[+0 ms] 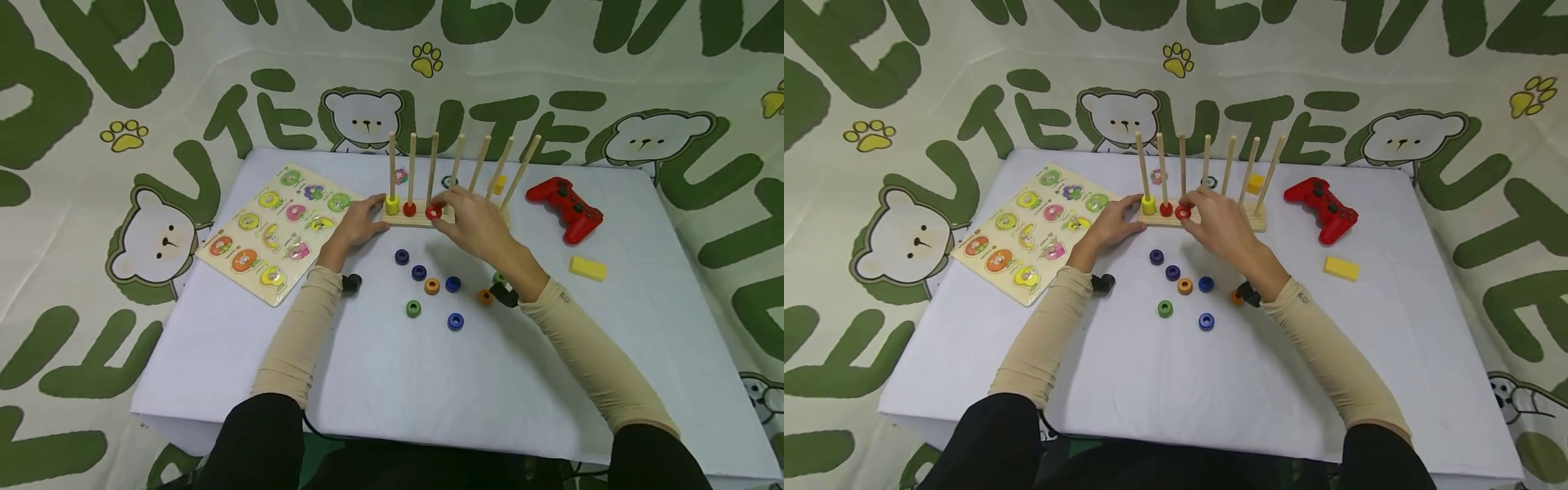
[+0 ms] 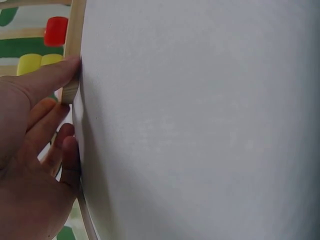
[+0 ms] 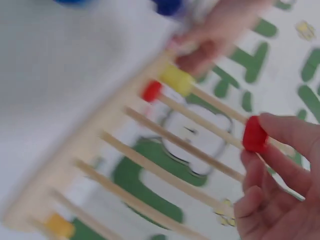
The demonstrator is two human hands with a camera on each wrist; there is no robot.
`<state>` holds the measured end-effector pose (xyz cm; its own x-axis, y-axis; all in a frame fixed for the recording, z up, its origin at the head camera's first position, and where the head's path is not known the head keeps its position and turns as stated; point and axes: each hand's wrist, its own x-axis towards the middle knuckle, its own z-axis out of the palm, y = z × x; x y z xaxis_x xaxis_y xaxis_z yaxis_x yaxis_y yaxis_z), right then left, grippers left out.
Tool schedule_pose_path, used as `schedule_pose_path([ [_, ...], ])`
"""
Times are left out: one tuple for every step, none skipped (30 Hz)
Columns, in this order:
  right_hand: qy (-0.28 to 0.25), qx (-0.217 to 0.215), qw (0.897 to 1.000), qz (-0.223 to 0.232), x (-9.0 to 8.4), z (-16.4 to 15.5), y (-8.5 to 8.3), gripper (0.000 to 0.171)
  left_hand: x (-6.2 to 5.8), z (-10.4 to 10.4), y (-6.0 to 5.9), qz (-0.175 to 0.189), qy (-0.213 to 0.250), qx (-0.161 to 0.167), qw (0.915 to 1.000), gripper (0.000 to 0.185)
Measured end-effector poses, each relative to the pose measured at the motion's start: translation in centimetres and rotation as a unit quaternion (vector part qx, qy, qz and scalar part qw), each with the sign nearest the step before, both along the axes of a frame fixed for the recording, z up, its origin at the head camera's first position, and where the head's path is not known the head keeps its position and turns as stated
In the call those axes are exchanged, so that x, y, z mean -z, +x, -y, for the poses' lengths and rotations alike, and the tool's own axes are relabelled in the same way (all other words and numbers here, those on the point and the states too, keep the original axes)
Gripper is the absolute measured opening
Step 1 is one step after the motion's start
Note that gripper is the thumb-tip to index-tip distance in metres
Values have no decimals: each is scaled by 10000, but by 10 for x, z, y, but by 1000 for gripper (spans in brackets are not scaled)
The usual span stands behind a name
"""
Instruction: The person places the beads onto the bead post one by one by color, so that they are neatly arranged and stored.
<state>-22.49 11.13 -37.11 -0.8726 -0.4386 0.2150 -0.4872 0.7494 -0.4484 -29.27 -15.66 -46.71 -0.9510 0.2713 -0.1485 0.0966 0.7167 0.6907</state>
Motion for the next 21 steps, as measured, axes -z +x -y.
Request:
schedule_pose_path([
  [-131, 29, 9997, -181, -10, 3, -4, 31, 0, 0, 0, 17, 0, -13, 10000, 76],
  [-221, 71, 9991, -350, -19, 6, -8, 32, 0, 1, 1, 39, 6, -31, 10000, 76],
  [-327, 96, 9980, -526, -27, 10, -13, 32, 0, 1, 1, 53, 16, -47, 10000, 76],
  [-432, 136, 9968, -665, -35, 13, -18, 33, 0, 1, 1, 59, 36, -52, 10000, 76],
  [-505, 179, 9954, -792, -42, 17, -23, 34, 1, 1, 0, 47, 61, -49, 10000, 76],
  [-577, 210, 9940, -907, -48, 20, -27, 35, 1, 1, 0, 33, 79, -46, 10000, 75],
  [-629, 240, 9927, -1002, -53, 24, -32, 35, 2, 0, 1, 27, 94, -48, 9999, 75],
  [-669, 264, 9917, -1070, -57, 27, -36, 35, 3, 0, 1, 19, 105, -42, 9999, 75],
  [-707, 294, 9908, -1114, -60, 29, -40, 35, 3, 0, 1, 3, 114, -32, 9999, 75],
  [-710, 344, 9907, -1110, -63, 32, -43, 35, 3, 0, 1, -8, 120, -18, 9999, 76],
  [-683, 381, 9908, -1103, -64, 34, -46, 35, 4, 0, 1, -20, 119, -9, 9999, 76],
  [-651, 412, 9910, -1093, -65, 36, -49, 34, 3, 1, 1, -31, 114, 3, 9999, 76],
  [-607, 452, 9915, -1053, -66, 37, -51, 34, 3, 1, 2, -40, 114, 13, 9999, 76],
  [-580, 491, 9921, -996, -65, 38, -52, 34, 3, 1, 2, -46, 108, 20, 9999, 76],
  [-556, 525, 9925, -949, -65, 39, -53, 35, 3, 1, 2, -50, 108, 22, 9999, 76],
  [-533, 549, 9929, -916, -65, 39, -54, 35, 2, 1, 2, -52, 99, 22, 9999, 76],
  [-516, 561, 9931, -896, -65, 39, -56, 36, 2, 1, 3, -55, 90, 17, 9999, 76],
  [-509, 579, 9932, -869, -65, 40, -56, 36, 1, 1, 2, -57, 83, 15, 9999, 76],
  [-497, 588, 9935, -841, -65, 41, -57, 37, 1, 2, 2, -58, 82, 11, 9999, 76],
  [-468, 597, 9939, -798, -65, 41, -57, 37, 2, 2, 2, -57, 84, 1, 9999, 76],
  [-420, 604, 9945, -750, -65, 42, -58, 37, 2, 2, 2, -56, 92, -1, 9999, 76],
])
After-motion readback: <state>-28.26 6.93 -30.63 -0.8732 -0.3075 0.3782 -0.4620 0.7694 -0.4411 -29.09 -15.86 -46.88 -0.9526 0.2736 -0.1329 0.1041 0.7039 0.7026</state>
